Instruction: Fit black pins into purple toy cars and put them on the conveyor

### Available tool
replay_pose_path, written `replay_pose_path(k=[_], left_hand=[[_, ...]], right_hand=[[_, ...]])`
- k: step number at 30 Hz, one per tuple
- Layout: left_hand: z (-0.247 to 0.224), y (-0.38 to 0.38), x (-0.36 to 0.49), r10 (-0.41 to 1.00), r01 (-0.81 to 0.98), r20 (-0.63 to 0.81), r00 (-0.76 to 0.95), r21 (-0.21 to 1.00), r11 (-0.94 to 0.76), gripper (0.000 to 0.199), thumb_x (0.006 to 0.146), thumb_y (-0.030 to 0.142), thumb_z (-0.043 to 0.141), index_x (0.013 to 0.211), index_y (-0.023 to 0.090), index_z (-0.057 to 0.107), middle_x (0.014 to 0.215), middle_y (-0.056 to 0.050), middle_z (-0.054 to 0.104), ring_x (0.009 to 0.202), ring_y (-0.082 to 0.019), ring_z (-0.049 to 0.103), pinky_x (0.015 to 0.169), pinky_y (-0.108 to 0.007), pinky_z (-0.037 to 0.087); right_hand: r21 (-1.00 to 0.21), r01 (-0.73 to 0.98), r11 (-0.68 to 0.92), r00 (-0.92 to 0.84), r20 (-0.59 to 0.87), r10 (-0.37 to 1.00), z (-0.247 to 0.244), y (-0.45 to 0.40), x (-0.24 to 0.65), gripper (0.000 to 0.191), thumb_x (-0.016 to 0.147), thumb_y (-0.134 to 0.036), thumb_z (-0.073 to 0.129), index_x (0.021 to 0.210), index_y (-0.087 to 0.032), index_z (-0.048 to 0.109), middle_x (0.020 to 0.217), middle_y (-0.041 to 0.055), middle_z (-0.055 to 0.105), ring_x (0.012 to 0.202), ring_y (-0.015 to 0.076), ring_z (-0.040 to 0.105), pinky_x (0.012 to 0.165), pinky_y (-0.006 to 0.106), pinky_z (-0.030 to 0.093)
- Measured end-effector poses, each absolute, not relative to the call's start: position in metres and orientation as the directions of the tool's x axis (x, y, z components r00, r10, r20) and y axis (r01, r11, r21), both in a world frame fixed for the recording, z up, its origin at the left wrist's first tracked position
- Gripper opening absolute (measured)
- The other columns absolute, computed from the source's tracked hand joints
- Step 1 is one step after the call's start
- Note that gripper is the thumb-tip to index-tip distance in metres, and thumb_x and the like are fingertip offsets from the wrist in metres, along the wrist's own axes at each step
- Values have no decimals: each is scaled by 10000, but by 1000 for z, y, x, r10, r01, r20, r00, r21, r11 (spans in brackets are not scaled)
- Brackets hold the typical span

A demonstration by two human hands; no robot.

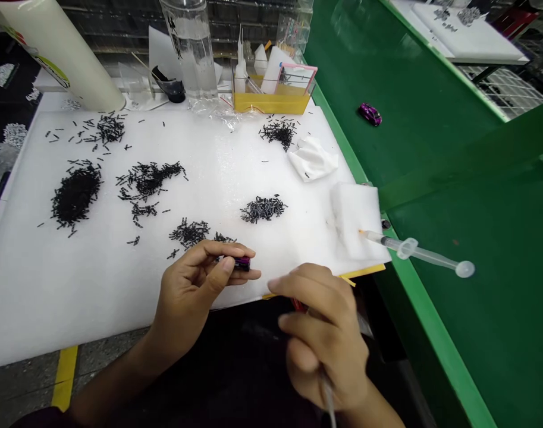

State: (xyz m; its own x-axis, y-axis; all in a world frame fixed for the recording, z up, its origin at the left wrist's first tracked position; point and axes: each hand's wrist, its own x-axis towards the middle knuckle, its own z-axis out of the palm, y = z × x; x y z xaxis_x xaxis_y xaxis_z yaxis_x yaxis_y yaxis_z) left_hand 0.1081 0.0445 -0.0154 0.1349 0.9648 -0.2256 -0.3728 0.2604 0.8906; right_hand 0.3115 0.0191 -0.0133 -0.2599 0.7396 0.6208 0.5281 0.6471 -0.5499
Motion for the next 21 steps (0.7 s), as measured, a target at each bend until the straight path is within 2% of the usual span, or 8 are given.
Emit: replay_pose_path(k=[2,5,9,11,14,16,18,21], left_hand=[[-15,45,108,966,-390,-216,140,885,254,147,1052,373,787,1075,230,810,1081,-18,871,994,-175,866,894,-203,689],[-16,45,109,972,-405,-184,145,886,228,137,1050,358,787,1074,226,817,1117,-37,870,1008,-193,857,887,-249,706],[-18,46,108,973,-373,-166,162,902,216,163,1080,362,738,1090,218,812,1120,-46,865,928,-173,836,881,-269,700],[-18,45,105,971,-365,-153,186,906,213,205,1113,379,681,1120,223,814,1169,-49,852,995,-175,820,933,-268,683],[-20,42,99,950,-364,-147,276,899,245,263,1146,395,616,1336,290,764,1328,-34,800,1133,-178,781,1056,-286,640],[-21,41,97,918,-322,-191,347,895,308,328,1139,392,633,1457,331,686,1367,-29,776,1156,-176,771,1118,-316,618],[-23,41,97,908,-271,-213,361,908,321,331,1128,400,653,1444,307,678,1320,-43,783,1140,-181,779,1113,-329,628],[-21,43,100,936,-241,-153,318,942,236,273,1134,416,630,1324,242,722,1236,-68,797,1106,-202,805,1025,-312,671]], right_hand=[[-481,543,688,-309,648,696,-11,32,303,174,1115,-197,590,1193,-190,745,1119,107,803,1016,233,780,836,384,685],[-449,561,695,-321,656,683,-14,43,293,426,1004,-11,674,1391,-180,732,1244,114,798,1047,240,780,792,376,692],[-349,574,741,-404,667,626,-22,43,294,548,980,29,679,1499,-146,675,1332,138,788,1099,259,774,840,403,708],[-301,573,762,-431,680,593,-25,43,296,576,960,36,704,1514,-115,659,1309,150,792,1104,264,769,846,396,709],[-337,542,770,-401,702,589,-28,47,298,531,962,48,677,1470,-108,693,1276,145,789,1070,246,769,832,369,704],[-372,533,760,-366,709,603,-27,50,296,472,962,55,677,1402,-106,730,1227,139,790,1033,227,773,806,339,697],[-397,542,740,-336,705,625,-23,51,294,412,952,60,703,1318,-122,757,1155,129,797,991,216,783,779,319,691],[-475,539,696,-290,671,682,-13,53,291,402,948,30,748,1281,-196,755,1087,91,811,922,215,800,744,322,699]])
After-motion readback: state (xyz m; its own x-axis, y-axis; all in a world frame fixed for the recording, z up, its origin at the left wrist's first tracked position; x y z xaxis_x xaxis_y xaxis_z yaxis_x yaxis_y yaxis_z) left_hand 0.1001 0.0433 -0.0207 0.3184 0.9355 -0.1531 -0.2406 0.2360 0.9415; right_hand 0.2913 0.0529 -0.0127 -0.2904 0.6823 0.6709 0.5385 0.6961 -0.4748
